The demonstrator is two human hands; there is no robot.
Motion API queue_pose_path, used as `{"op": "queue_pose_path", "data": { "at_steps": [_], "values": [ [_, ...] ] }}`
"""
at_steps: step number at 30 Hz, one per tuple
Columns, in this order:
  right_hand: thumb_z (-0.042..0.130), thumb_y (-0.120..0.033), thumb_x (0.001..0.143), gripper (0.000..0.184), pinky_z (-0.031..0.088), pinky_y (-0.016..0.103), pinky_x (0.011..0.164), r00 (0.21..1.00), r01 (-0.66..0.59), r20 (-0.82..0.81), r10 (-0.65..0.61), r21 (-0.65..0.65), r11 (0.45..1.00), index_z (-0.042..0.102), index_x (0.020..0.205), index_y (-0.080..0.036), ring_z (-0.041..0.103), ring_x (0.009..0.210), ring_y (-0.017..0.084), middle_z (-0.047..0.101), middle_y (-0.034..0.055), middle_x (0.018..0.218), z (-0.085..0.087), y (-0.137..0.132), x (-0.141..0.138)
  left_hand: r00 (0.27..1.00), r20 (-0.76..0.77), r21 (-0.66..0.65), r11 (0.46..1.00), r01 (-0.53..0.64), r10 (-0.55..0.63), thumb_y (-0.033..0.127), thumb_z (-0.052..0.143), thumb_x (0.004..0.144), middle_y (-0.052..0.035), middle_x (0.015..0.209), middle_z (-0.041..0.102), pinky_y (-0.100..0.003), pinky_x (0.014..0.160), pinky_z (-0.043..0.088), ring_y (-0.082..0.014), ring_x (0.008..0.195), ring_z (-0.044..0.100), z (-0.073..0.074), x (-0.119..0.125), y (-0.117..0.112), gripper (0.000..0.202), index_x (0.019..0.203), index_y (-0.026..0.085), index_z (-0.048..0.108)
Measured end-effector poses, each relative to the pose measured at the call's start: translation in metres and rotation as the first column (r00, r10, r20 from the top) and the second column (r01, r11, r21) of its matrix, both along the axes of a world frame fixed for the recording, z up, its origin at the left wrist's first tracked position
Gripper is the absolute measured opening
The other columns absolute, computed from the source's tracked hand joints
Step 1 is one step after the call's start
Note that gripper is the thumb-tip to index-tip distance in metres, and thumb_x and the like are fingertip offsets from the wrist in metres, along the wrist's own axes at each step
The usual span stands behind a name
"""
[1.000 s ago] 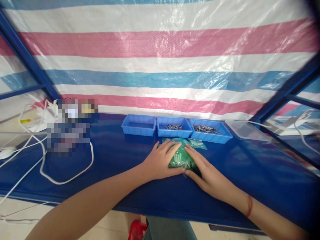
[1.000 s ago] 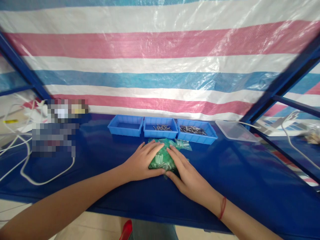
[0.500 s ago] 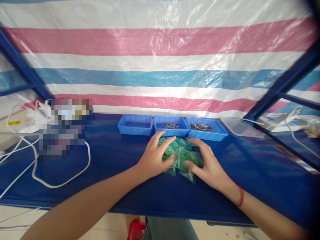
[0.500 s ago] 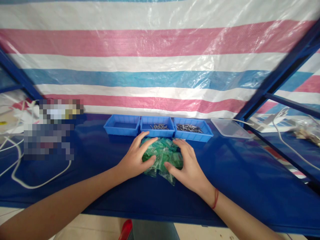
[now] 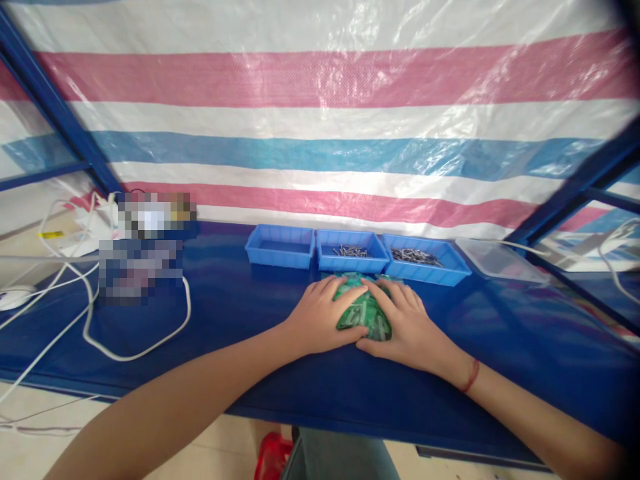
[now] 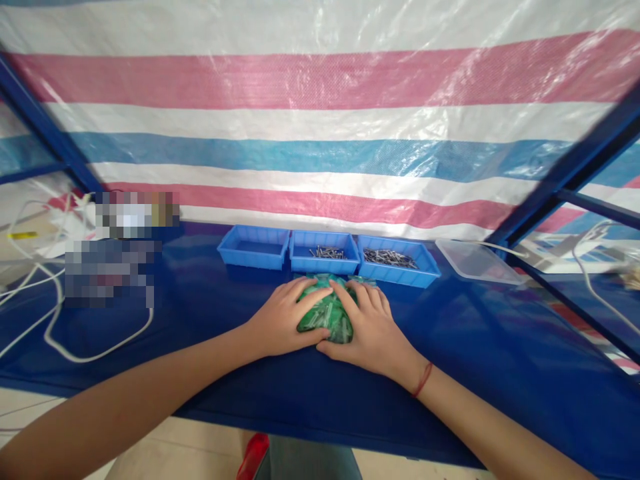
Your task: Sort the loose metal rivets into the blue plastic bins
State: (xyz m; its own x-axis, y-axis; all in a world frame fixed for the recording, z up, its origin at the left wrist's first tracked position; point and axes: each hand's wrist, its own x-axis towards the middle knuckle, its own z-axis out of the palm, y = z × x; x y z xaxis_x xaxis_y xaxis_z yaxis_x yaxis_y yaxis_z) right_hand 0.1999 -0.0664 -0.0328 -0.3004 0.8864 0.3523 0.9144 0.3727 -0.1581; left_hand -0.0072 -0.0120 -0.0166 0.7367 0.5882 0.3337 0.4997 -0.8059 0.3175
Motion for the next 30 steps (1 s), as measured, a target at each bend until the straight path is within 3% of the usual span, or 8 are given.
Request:
{"op": "queue_pose_path", "data": {
  "at_steps": [5, 11, 16, 19, 25, 30],
  "values": [
    [0.058, -0.064, 0.073, 0.085, 0.035, 0.055, 0.099, 1.000, -0.026, -0.012, 0.026, 0.013, 1.000, 0.033, 0.142, -0.022, 0.037, 0.124, 0.036, 0.046, 0.0163, 0.130, 0.003, 0.006, 0.000, 0.999, 0.043, 0.004, 1.000, 0.004, -0.004, 0.056, 0.054, 0.083, -0.0126, 0.131, 0.053, -0.046, 0.103, 0.036, -0.0295, 0.123, 0.047, 0.001, 0.000, 0.001, 0.068, 0.140, 0.022, 0.038],
    [0.057, -0.061, 0.076, 0.081, 0.036, 0.055, 0.099, 0.999, -0.046, -0.019, 0.045, -0.011, 0.999, 0.031, 0.144, -0.026, 0.039, 0.123, 0.036, 0.044, 0.0144, 0.132, 0.006, 0.005, 0.003, 0.998, 0.056, -0.056, 0.998, 0.000, 0.003, 0.055, 0.051, 0.087, -0.0107, 0.133, 0.054, -0.043, 0.101, 0.038, -0.0262, 0.120, 0.052, 0.008, 0.000, 0.004, 0.069, 0.142, 0.021, 0.030],
    [0.054, -0.057, 0.081, 0.072, 0.036, 0.052, 0.100, 0.999, -0.044, -0.028, 0.043, -0.041, 0.998, 0.034, 0.142, -0.026, 0.038, 0.125, 0.033, 0.043, 0.0134, 0.134, 0.007, 0.004, 0.004, 0.999, 0.046, -0.039, 0.999, 0.010, -0.008, 0.046, 0.047, 0.092, -0.0067, 0.120, 0.064, -0.038, 0.099, 0.040, -0.0225, 0.111, 0.059, 0.011, 0.000, 0.006, 0.040, 0.124, 0.022, 0.053],
    [0.054, -0.055, 0.082, 0.069, 0.036, 0.051, 0.101, 0.997, -0.052, -0.055, 0.051, -0.025, 0.998, 0.034, 0.142, -0.026, 0.039, 0.125, 0.032, 0.045, 0.0124, 0.133, 0.006, 0.005, 0.005, 0.998, 0.067, -0.037, 0.999, 0.009, -0.007, 0.041, 0.045, 0.094, -0.0055, 0.117, 0.066, -0.035, 0.097, 0.044, -0.0211, 0.109, 0.061, 0.010, 0.000, 0.005, 0.034, 0.119, 0.021, 0.057],
    [0.055, -0.049, 0.083, 0.062, 0.037, 0.051, 0.101, 0.992, -0.075, -0.108, 0.072, -0.024, 0.997, 0.037, 0.137, -0.026, 0.040, 0.126, 0.032, 0.047, 0.0117, 0.133, 0.008, 0.003, 0.005, 0.987, 0.156, -0.076, 0.997, -0.025, 0.037, 0.032, 0.038, 0.097, -0.0017, 0.124, 0.062, -0.030, 0.097, 0.047, -0.0174, 0.110, 0.061, 0.013, -0.002, 0.002, 0.034, 0.129, 0.027, 0.049],
    [0.054, -0.034, 0.084, 0.050, 0.036, 0.049, 0.102, 0.983, -0.104, -0.152, 0.103, -0.002, 0.995, 0.040, 0.130, -0.023, 0.041, 0.125, 0.030, 0.048, 0.0116, 0.131, 0.009, 0.004, 0.004, 0.967, 0.252, -0.080, 0.997, -0.019, 0.038, 0.025, 0.032, 0.098, -0.0022, 0.132, 0.056, -0.030, 0.101, 0.045, -0.0166, 0.117, 0.056, 0.011, -0.002, 0.001, 0.041, 0.138, 0.028, 0.039]
  ]
}}
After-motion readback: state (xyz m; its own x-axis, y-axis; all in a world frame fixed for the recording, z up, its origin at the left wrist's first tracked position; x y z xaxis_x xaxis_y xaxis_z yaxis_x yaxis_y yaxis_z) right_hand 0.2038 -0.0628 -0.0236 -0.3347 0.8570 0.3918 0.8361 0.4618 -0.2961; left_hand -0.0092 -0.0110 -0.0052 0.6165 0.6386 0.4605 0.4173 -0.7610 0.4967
